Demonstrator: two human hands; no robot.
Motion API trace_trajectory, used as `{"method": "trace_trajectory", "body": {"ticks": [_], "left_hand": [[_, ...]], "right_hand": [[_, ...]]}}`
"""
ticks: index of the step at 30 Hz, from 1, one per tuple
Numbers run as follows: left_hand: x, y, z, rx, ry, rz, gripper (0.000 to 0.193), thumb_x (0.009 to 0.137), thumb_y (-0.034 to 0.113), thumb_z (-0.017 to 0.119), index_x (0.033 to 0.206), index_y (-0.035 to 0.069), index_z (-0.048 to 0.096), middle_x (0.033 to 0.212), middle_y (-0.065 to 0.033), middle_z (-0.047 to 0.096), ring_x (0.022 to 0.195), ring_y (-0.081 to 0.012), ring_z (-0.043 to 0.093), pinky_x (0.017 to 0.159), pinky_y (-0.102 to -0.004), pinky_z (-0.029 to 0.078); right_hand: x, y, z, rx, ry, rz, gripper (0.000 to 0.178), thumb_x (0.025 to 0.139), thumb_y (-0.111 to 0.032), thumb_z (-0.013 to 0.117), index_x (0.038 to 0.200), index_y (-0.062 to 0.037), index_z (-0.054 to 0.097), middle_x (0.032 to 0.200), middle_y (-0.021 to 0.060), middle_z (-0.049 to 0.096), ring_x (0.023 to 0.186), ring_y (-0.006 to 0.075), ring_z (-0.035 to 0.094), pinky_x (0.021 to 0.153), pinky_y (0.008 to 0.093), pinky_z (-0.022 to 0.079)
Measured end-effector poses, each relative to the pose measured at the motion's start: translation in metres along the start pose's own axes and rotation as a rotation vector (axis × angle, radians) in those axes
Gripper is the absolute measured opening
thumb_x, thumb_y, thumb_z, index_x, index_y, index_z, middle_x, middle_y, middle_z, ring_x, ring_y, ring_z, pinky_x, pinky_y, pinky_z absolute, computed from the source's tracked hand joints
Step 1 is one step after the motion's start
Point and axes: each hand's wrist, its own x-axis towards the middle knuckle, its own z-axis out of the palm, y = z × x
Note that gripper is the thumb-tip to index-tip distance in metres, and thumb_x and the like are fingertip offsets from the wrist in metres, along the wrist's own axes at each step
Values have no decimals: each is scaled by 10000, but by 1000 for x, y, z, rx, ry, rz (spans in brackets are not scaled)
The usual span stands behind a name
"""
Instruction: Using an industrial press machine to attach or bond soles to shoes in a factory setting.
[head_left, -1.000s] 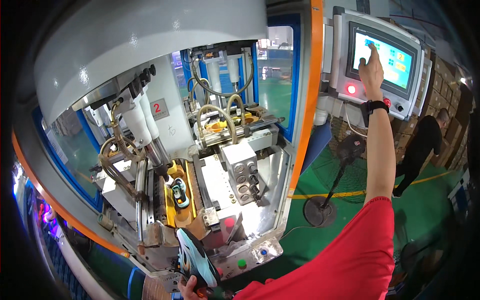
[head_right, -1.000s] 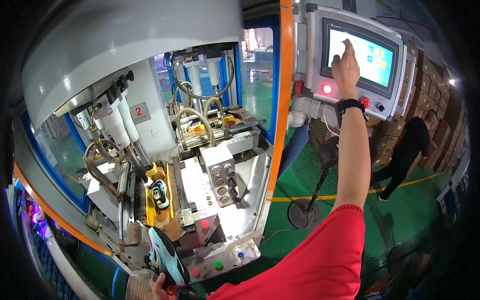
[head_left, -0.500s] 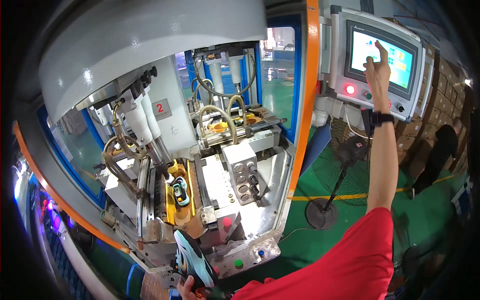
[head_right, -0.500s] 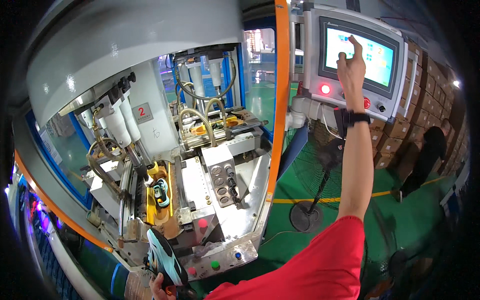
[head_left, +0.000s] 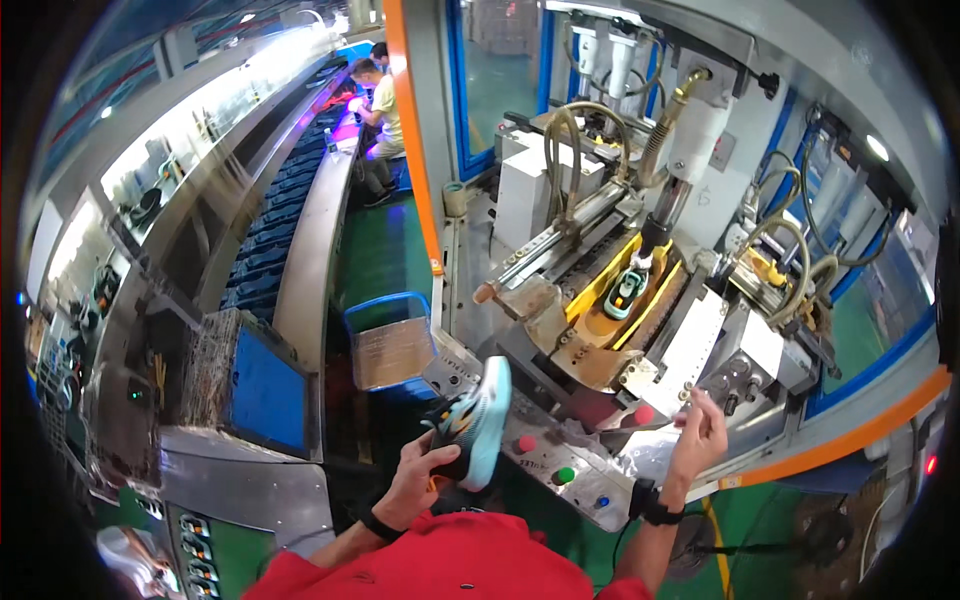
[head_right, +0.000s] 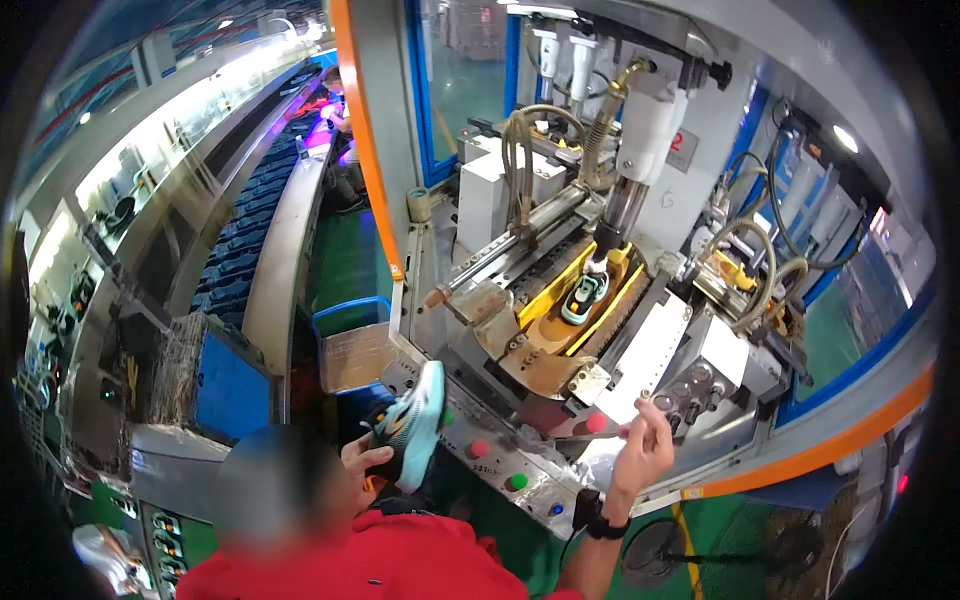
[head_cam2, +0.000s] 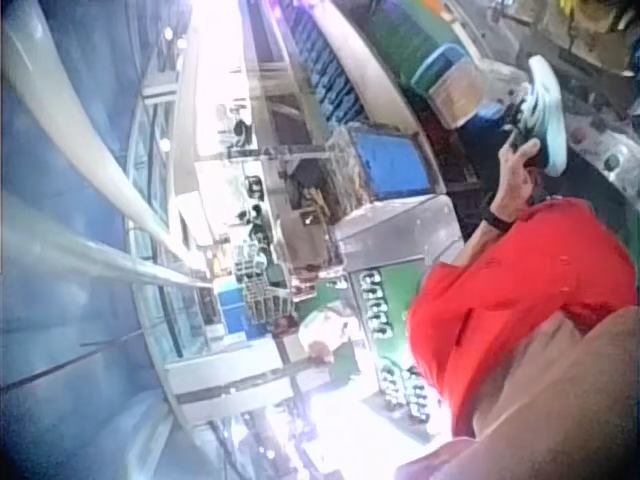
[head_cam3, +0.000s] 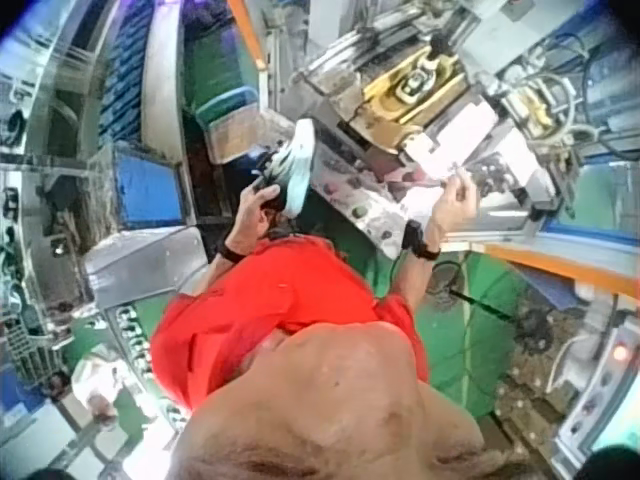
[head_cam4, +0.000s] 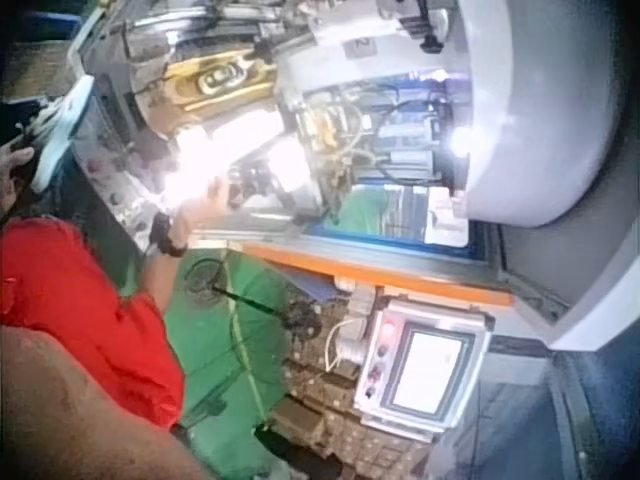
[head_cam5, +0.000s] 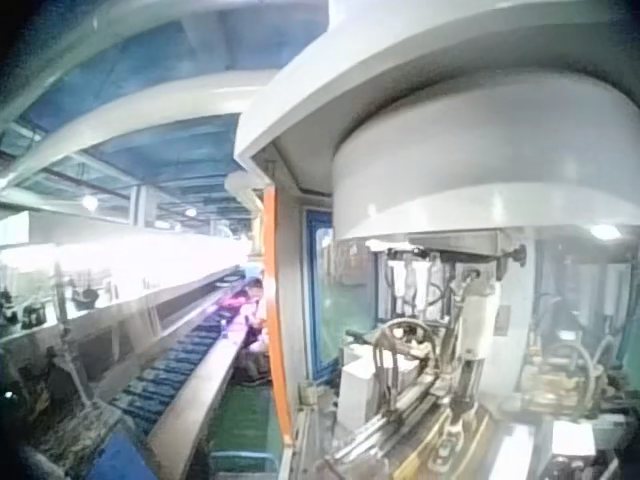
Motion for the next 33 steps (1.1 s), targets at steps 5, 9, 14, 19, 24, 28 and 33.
{"method": "trace_trajectory", "body": {"ticks": [5, 9, 14, 19, 24, 28, 33], "left_hand": [[-14, 3, -44, -74, 217, 46, 270, 862, 113, 607, 1127, 59, 605, 972, -28, 661, 848, -158, 664, 685, -284, 543], [0, -13, -52, 39, 328, 96, 176, 837, 168, 628, 1004, 115, 626, 881, 19, 661, 805, -153, 654, 647, -276, 514], [6, 2, -17, 112, 182, -112, 108, 831, 177, 695, 877, 181, 598, 775, 63, 539, 666, -88, 508, 536, -255, 363], [15, 4, 18, 126, -4, -299, 164, 794, 221, 727, 860, 171, 584, 834, 32, 562, 788, -127, 526, 661, -292, 415], [45, -17, 20, 146, -73, -384, 165, 797, 222, 729, 797, 163, 575, 757, 29, 561, 688, -138, 525, 594, -281, 409], [37, -23, 46, 159, -207, -309, 166, 808, 216, 721, 774, 159, 569, 722, 50, 580, 578, -114, 512, 514, -247, 376], [32, -27, 49, 163, -167, -285, 141, 819, 208, 706, 813, 142, 581, 735, 32, 595, 601, -114, 532, 525, -250, 399]], "right_hand": [[50, -46, 28, -21, 60, -187, 250, 902, 63, 513, 1124, 21, 619, 1110, 106, 664, 661, 66, 572, 560, 207, 474], [115, -112, -42, -84, 226, -432, 404, 886, 75, 487, 1284, 6, 504, 1384, 118, 528, 674, 76, 578, 584, 207, 474], [180, -212, -162, -437, 660, -687, 514, 875, -20, 541, 1381, -26, 446, 1049, 86, 659, 651, 82, 610, 554, 209, 454], [185, -305, -302, -938, 949, -725, 609, 829, -122, 587, 1409, -100, 401, 587, 87, 567, 526, 198, 538, 581, 360, 453], [188, -333, -360, -1244, 957, -495, 632, 843, -130, 629, 1421, -137, 375, 827, 170, 664, 712, 314, 650, 681, 431, 494], [196, -333, -391, -1403, 901, -758, 593, 865, -95, 593, 1416, -188, 392, 1009, 215, 672, 827, 334, 662, 746, 445, 510], [186, -338, -380, -1086, 878, -692, 555, 879, -76, 573, 1399, -174, 405, 654, 116, 633, 602, 239, 634, 631, 386, 490]]}}
